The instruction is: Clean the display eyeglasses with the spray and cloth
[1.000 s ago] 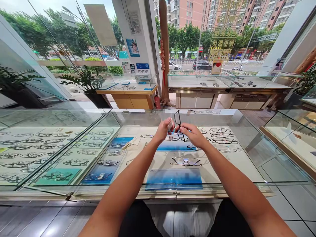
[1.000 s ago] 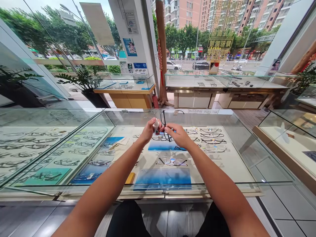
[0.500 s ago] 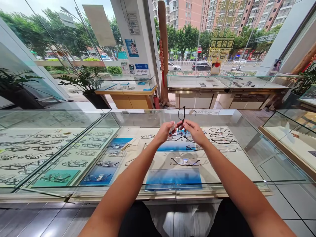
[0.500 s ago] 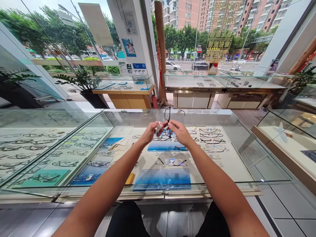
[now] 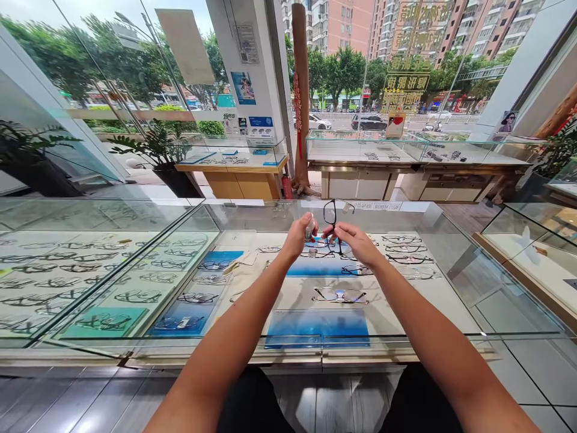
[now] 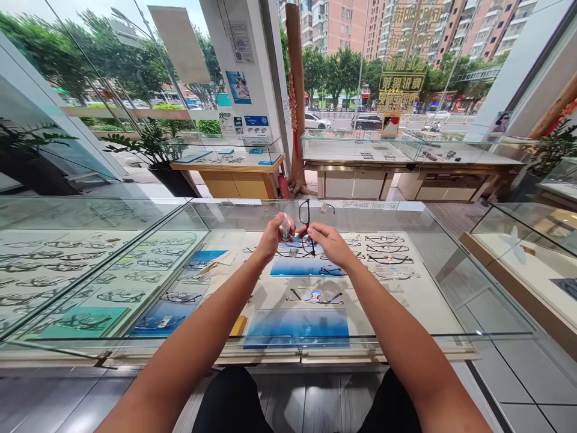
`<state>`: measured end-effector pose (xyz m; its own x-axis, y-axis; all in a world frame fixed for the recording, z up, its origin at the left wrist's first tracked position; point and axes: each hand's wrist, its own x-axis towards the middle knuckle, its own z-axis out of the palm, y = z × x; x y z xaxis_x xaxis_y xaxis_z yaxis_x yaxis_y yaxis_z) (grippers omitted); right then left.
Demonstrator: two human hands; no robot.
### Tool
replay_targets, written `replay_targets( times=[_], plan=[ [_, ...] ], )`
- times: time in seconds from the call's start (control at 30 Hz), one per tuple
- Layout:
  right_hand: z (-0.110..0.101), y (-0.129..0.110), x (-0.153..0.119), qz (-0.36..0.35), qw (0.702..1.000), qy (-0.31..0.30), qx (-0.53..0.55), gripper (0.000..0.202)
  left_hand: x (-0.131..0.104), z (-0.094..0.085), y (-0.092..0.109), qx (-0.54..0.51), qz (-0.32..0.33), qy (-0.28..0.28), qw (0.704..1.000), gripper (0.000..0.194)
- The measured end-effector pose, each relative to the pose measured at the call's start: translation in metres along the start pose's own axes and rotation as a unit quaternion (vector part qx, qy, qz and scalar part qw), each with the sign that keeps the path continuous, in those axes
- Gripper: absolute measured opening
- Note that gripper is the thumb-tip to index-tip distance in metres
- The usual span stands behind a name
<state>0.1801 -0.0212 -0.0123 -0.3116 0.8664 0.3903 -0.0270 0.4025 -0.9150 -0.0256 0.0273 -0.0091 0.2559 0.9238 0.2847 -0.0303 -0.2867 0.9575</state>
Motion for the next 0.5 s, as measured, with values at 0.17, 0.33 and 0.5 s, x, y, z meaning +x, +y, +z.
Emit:
replay_targets(
  times=[0.17, 0.33, 0.5],
  plan=[
    [0.003, -0.004, -0.002, 0.01, 0.999, -0.045, 0.0, 0.06, 0.001, -0.003, -0.001, 0.009, -0.001, -0.031, 0.999, 0.067],
    [0.001, -0.005, -0.002, 0.014, 1.0, -0.021, 0.001, 0.057, 0.01, -0.019, -0.007, -0.01, 0.018, 0.064, 0.998, 0.061],
    [-0.003, -0.006, -0.002, 0.009, 1.0, 0.007, 0.009, 0.051, 0.03, -0.063, -0.021, 0.121, -0.037, 0.304, 0.944, 0.017]
  ],
)
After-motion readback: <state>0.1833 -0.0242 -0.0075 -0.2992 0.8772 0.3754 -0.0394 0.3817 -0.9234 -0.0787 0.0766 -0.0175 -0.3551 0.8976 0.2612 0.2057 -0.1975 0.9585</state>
